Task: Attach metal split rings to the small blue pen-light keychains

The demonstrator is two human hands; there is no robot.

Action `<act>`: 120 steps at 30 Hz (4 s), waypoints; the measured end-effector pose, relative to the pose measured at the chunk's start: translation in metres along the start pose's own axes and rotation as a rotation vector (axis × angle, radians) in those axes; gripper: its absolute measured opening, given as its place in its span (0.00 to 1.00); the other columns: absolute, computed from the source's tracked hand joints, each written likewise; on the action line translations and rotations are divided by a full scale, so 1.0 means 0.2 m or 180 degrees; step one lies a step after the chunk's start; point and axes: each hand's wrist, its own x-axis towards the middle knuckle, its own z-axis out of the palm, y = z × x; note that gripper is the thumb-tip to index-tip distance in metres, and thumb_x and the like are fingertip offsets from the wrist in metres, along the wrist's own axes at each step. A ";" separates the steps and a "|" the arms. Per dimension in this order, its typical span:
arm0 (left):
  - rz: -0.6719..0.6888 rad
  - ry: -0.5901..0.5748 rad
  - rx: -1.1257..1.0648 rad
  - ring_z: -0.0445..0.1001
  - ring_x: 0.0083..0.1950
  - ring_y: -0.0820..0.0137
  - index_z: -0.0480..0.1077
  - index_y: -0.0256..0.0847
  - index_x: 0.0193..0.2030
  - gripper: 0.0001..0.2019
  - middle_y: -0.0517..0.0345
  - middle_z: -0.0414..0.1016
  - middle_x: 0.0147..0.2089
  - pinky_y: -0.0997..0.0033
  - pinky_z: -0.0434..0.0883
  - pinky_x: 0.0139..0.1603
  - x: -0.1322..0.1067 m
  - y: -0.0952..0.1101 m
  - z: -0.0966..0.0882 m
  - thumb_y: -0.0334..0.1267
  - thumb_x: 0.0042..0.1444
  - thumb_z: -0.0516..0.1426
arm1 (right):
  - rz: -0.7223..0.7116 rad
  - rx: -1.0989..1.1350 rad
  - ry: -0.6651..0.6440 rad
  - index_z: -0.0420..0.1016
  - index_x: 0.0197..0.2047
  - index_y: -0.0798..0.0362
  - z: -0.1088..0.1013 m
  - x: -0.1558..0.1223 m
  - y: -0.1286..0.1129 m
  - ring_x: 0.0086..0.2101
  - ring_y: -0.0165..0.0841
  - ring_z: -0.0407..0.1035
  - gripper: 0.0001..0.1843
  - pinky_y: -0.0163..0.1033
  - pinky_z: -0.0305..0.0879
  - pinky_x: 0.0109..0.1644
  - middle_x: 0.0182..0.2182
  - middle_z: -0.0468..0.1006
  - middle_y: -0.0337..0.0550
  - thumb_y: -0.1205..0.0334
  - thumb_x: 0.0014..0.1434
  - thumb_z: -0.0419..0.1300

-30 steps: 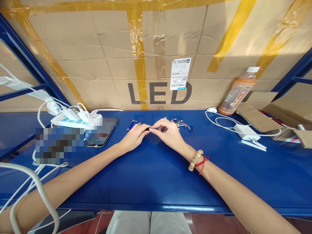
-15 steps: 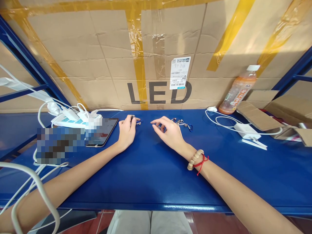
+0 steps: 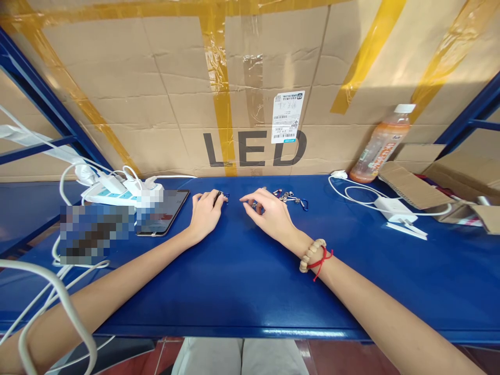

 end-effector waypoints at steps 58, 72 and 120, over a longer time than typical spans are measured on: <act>0.1389 0.0136 -0.0212 0.68 0.28 0.73 0.68 0.40 0.38 0.08 0.63 0.70 0.24 0.70 0.63 0.41 -0.05 0.04 -0.01 0.38 0.61 0.49 | -0.0077 -0.1357 -0.0712 0.79 0.41 0.48 -0.03 0.01 0.13 0.41 0.38 0.69 0.12 0.41 0.67 0.39 0.41 0.78 0.43 0.60 0.60 0.54; 0.1603 -0.0334 -0.0583 0.73 0.45 0.67 0.67 0.39 0.45 0.10 0.53 0.75 0.43 0.64 0.67 0.52 -0.02 0.01 0.01 0.34 0.62 0.48 | 0.0564 0.0776 0.0136 0.79 0.34 0.52 -0.04 0.04 -0.01 0.28 0.32 0.70 0.12 0.37 0.65 0.30 0.30 0.80 0.43 0.54 0.53 0.61; 0.1702 -0.0440 -0.0719 0.74 0.42 0.68 0.67 0.41 0.45 0.09 0.54 0.75 0.41 0.68 0.70 0.45 -0.04 0.00 -0.01 0.34 0.62 0.48 | 0.0826 0.1294 -0.0237 0.73 0.21 0.52 0.01 0.01 0.00 0.26 0.31 0.68 0.13 0.40 0.66 0.31 0.22 0.74 0.39 0.51 0.47 0.63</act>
